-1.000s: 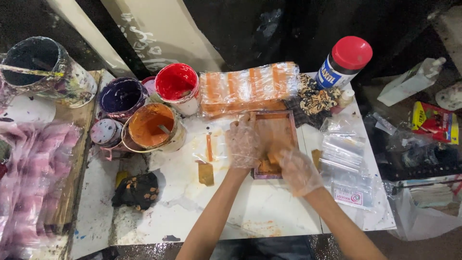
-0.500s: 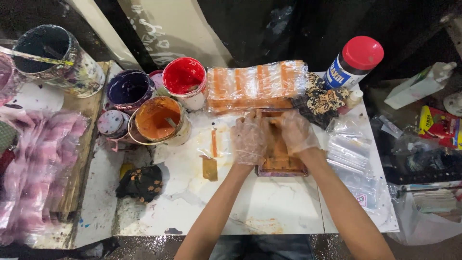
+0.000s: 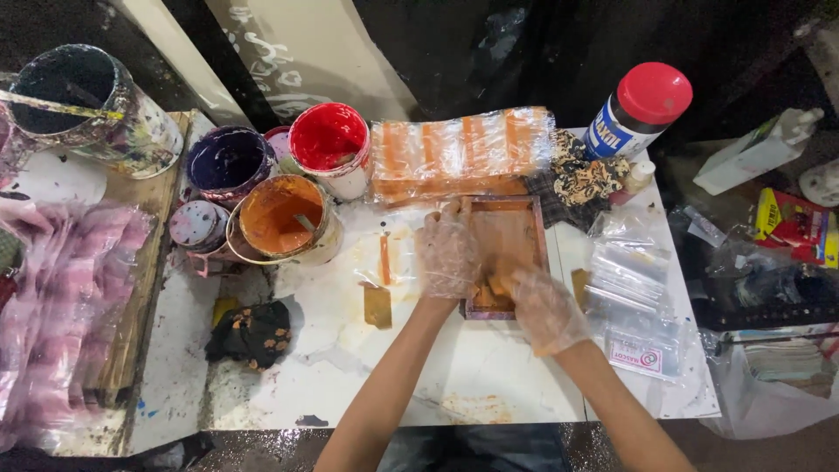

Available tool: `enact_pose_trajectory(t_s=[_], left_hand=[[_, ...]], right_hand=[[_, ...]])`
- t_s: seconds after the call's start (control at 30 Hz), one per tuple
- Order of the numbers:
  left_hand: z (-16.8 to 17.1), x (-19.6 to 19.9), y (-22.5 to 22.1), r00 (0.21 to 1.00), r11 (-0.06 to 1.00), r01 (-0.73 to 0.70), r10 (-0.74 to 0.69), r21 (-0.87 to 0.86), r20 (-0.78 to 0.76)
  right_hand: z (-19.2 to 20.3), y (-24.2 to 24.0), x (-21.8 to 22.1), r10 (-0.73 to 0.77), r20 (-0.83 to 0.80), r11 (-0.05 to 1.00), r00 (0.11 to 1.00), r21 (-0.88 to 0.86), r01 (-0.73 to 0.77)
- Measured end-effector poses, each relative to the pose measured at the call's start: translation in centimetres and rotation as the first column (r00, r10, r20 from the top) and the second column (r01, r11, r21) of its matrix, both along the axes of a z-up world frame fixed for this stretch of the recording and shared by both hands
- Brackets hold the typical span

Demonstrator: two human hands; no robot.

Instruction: Using a squeegee to apply ink through a screen onto small plastic bags.

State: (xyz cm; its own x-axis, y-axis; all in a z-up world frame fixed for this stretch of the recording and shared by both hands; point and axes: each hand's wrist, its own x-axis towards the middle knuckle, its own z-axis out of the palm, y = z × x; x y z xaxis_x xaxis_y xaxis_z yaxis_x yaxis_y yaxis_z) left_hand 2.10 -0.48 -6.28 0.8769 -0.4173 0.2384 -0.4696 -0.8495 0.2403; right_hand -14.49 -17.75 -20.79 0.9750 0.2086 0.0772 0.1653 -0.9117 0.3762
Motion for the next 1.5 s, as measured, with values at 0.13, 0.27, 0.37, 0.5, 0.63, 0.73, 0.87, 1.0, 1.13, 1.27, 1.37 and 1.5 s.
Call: enact_pose_trajectory(t_s=[0.13,0.27,0.37,0.5,0.63,0.73,0.87,1.0,1.13,1.27,1.37,1.5], left_hand=[[0.3,-0.2,0.0,0.999,1.0,0.007,-0.006,0.017,-0.052],[3.5,-1.3,0.5,1.0,1.0,0.01,-0.01,-0.004,-0.004],[4.6,-1.8,0.4,1.0,0.998,0.003,-0.003,-0.059,-0.002],[3.1,-1.0,0.0,1.0,1.0,-0.008,0.008,0.015,0.009],[4.9,-1.7,0.3,1.0,1.0,0.005,-0.005,0.008,0.003],[5.3,-1.8,0.4,1.0,1.0,0.005,-0.004,0.011,-0.013],[0.2,-0.4,-0.2,1.0,1.0,0.0,0.0,0.008,0.004],[3.0,-1.2,0.4,1.0,1.0,0.016,-0.015,0.018,-0.027],[4.2,-1.4,0.4,0.998,0.997,0.018,-0.014,0.07,-0.067],[4.8,-1.7,0.3,0.997,0.999,0.013,-0.009,0.051,-0.079],[3.0,-0.7,-0.1,0.999,0.993,0.024,-0.021,0.111,-0.024],[2.4,-0.6,-0.3,0.999,0.98,0.042,-0.037,0.192,-0.028]], right_hand=[[4.3,0.3,0.7,0.015,-0.129,0.982,0.992,0.191,0.01],[10.6,1.8,3.6,0.068,0.001,0.989,0.998,0.133,-0.068],[12.9,1.4,8.1,0.002,0.038,0.984,0.999,0.179,-0.008],[10.5,0.7,9.3,-0.038,0.035,0.985,0.999,0.167,0.031],[7.2,-0.5,9.8,-0.146,-0.012,0.98,0.989,0.133,0.146],[13.5,2.8,6.8,-0.127,-0.068,0.988,0.99,0.078,0.132],[24.4,6.5,2.8,0.029,-0.419,0.95,0.907,-0.27,-0.155],[17.6,3.9,3.0,0.024,-0.475,0.924,0.88,-0.325,-0.201],[18.2,3.3,5.3,-0.181,-0.375,0.958,0.909,0.143,0.249],[9.3,0.9,10.0,-0.285,0.414,0.901,0.864,0.424,0.094],[10.3,-1.6,12.4,-0.31,0.016,0.898,0.951,0.332,0.288],[7.6,-2.1,12.5,-0.16,0.057,0.949,0.985,0.282,0.138]])
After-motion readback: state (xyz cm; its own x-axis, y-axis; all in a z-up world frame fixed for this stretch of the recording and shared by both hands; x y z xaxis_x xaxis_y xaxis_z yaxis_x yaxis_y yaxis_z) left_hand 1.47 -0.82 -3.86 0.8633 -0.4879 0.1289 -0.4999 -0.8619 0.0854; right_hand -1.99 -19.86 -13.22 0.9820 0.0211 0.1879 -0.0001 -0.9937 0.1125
